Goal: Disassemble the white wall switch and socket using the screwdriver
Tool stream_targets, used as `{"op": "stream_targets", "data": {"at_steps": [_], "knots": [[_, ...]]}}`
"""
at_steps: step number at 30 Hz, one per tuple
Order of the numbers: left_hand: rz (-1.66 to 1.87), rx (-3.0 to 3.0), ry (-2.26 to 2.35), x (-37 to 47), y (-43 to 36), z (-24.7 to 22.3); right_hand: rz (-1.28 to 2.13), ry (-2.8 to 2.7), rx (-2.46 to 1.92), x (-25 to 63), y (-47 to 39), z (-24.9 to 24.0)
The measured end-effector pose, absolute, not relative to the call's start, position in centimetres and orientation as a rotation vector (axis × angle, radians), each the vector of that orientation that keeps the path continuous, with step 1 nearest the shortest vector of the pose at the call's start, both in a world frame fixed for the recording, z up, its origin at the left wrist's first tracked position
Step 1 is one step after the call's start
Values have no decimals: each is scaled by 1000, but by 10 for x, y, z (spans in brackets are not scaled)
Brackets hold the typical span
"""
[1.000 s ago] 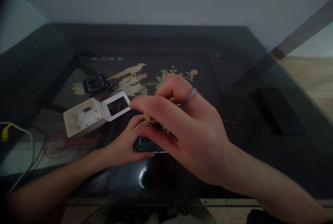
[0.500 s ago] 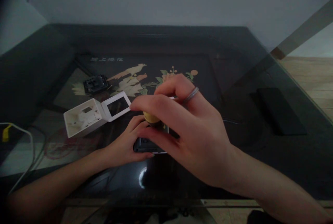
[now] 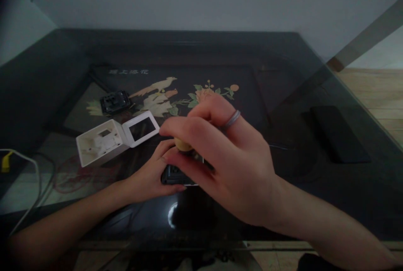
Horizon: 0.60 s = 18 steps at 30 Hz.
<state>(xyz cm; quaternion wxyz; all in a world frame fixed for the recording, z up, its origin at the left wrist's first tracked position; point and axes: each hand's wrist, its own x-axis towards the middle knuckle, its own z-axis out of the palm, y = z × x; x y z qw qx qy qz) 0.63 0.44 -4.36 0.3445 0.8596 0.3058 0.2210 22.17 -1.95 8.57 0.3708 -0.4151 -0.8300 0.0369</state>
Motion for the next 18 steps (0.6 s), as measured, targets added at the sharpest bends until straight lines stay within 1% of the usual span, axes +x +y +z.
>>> {"op": "stream_targets", "data": {"at_steps": [2,4,7,9,11,14,16,18], "knots": [[571,2238,796,6,4,-43,168,-2108,-1133,223,-21,87],[561,2246,797,6,5,-43,312,-2091,-1209,226,-24,91],[557,2248,797,7,4,-44,458,-2136,-1196,228,-25,96],[567,2250,799,6,4,-45,401,-2197,-1103,227,-23,95],[574,2256,795,6,4,-45,253,-2211,-1029,224,-20,91],[580,2254,786,6,4,-46,121,-2191,-1013,222,-15,84],[570,2245,793,6,4,-45,176,-2201,-1035,224,-14,82],[551,2239,800,6,5,-44,311,-2196,-1077,227,-13,82]]}}
